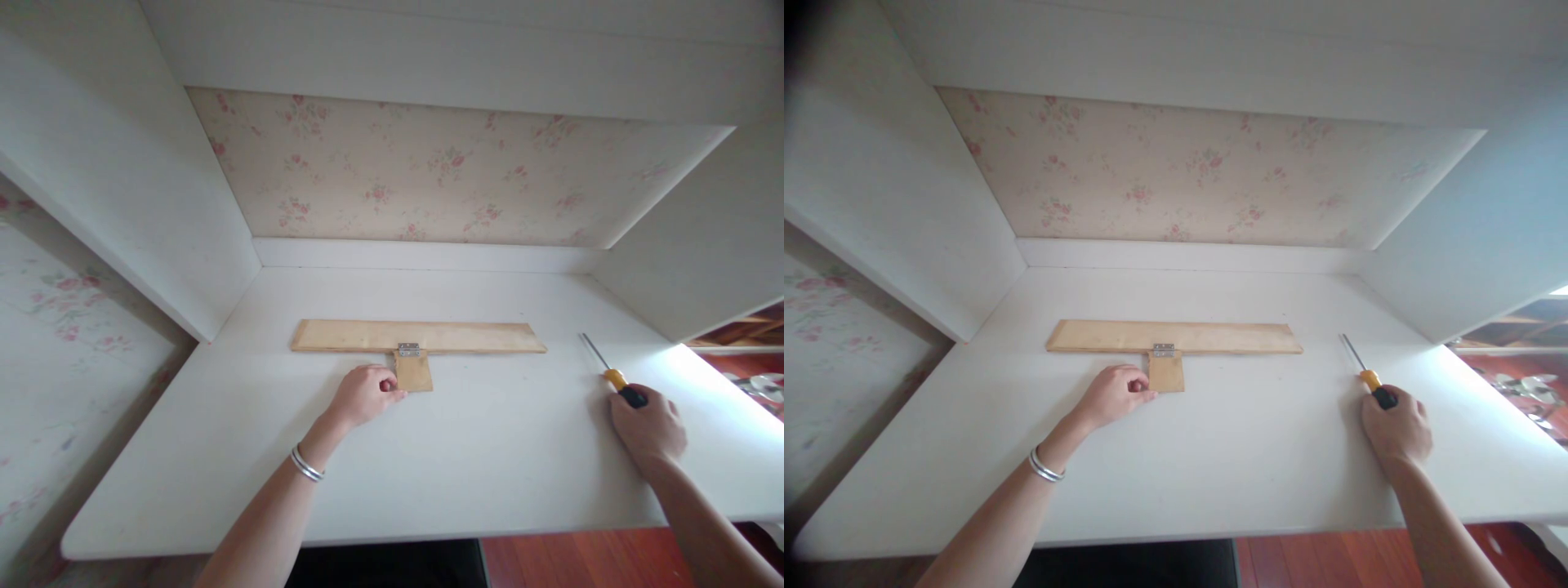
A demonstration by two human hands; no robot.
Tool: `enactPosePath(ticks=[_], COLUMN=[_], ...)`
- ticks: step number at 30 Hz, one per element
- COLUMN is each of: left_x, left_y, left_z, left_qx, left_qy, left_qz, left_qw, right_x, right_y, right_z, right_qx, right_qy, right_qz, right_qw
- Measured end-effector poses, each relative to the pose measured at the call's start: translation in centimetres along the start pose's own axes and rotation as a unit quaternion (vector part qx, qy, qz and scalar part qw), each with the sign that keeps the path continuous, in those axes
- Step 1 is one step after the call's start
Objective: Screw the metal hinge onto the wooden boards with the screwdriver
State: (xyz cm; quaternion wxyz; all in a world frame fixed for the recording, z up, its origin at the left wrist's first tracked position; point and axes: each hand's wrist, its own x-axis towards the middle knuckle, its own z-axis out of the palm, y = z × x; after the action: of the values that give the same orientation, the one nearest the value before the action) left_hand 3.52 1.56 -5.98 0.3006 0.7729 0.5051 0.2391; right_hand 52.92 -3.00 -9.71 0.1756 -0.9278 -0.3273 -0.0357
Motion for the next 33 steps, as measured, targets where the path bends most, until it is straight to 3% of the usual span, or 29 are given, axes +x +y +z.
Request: enactPosePath(ticks=[3, 7, 17, 24, 33], left_x=[0.0, -0.1, 0.0, -0.2, -0.2], left_y=[0.5, 1.2, 0.9, 0.2, 1.1], left_z=[-0.4, -1.0, -0.9, -0.1, -1.0], left_qx=[-0.069, -0.117, -0.095, 0.070, -0.048], left_qy=[-0.009, 0.025, 0.028, 0.015, 0.028], left_qz=[-0.004, -0.026, -0.037, -0.012, 0.010], left_qw=[0.998, 0.993, 0.994, 0.997, 0.998], right_x=[0.0, -0.1, -0.7, -0.8, -0.8], right_y=[0.0, -0.1, -0.7, -0.8, -0.7], right_z=[-0.1, -0.2, -0.6, -0.7, -0.7], right_qx=[0.003, 0.005, 0.020, 0.034, 0.022], right_qy=[0.000, -0.002, -0.002, 0.004, 0.000], right_qz=[0.000, 0.002, 0.014, 0.010, 0.011], right_qw=[1.000, 1.000, 1.000, 0.999, 1.000])
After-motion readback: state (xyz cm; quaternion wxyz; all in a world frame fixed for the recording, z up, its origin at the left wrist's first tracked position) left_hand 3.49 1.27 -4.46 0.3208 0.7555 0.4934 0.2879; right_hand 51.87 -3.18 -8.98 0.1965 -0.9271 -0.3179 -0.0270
